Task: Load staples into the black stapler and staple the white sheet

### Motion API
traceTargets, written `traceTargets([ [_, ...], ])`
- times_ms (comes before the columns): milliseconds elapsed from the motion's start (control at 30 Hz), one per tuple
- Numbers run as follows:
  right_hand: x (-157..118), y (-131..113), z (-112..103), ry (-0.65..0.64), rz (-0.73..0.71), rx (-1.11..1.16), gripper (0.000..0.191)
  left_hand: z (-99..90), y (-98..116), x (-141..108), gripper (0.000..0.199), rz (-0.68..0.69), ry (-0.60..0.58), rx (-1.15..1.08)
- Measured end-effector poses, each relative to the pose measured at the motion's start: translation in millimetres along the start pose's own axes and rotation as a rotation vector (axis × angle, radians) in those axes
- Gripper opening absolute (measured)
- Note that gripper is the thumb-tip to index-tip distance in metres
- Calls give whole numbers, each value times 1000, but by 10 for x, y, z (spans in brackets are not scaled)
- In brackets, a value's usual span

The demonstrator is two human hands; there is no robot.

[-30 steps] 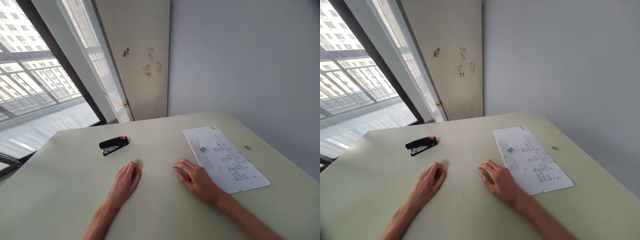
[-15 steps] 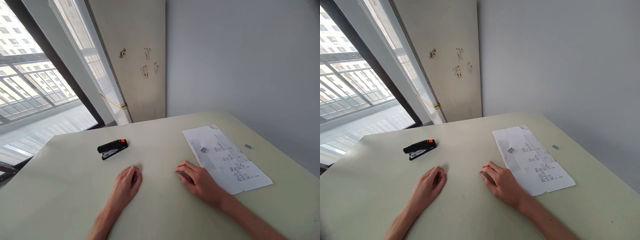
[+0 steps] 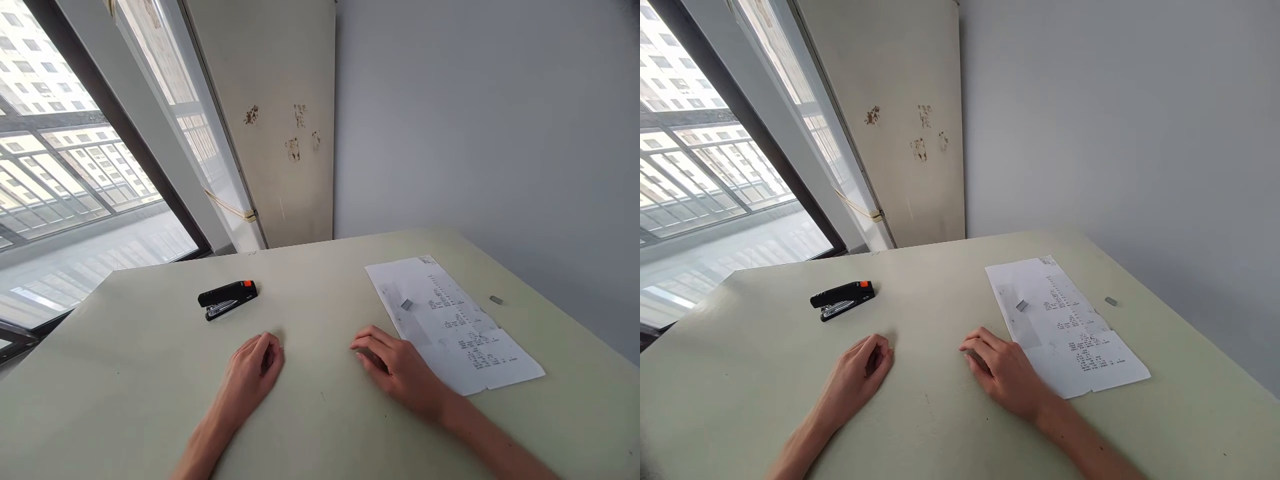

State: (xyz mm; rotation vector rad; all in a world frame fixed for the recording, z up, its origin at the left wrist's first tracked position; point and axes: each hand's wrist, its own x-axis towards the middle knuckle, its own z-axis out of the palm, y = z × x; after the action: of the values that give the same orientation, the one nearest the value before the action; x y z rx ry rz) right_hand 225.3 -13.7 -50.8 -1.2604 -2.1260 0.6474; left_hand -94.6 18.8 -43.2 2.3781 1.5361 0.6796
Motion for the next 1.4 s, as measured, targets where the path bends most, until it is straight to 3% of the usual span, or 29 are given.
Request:
traceTargets([
  [1067, 127, -151, 52, -14, 69, 51, 21, -180, -115, -24, 27, -126, -16, -175],
  [1400, 113, -64, 141, -32, 81, 82, 21, -205, -116, -56, 27, -152, -20, -184],
])
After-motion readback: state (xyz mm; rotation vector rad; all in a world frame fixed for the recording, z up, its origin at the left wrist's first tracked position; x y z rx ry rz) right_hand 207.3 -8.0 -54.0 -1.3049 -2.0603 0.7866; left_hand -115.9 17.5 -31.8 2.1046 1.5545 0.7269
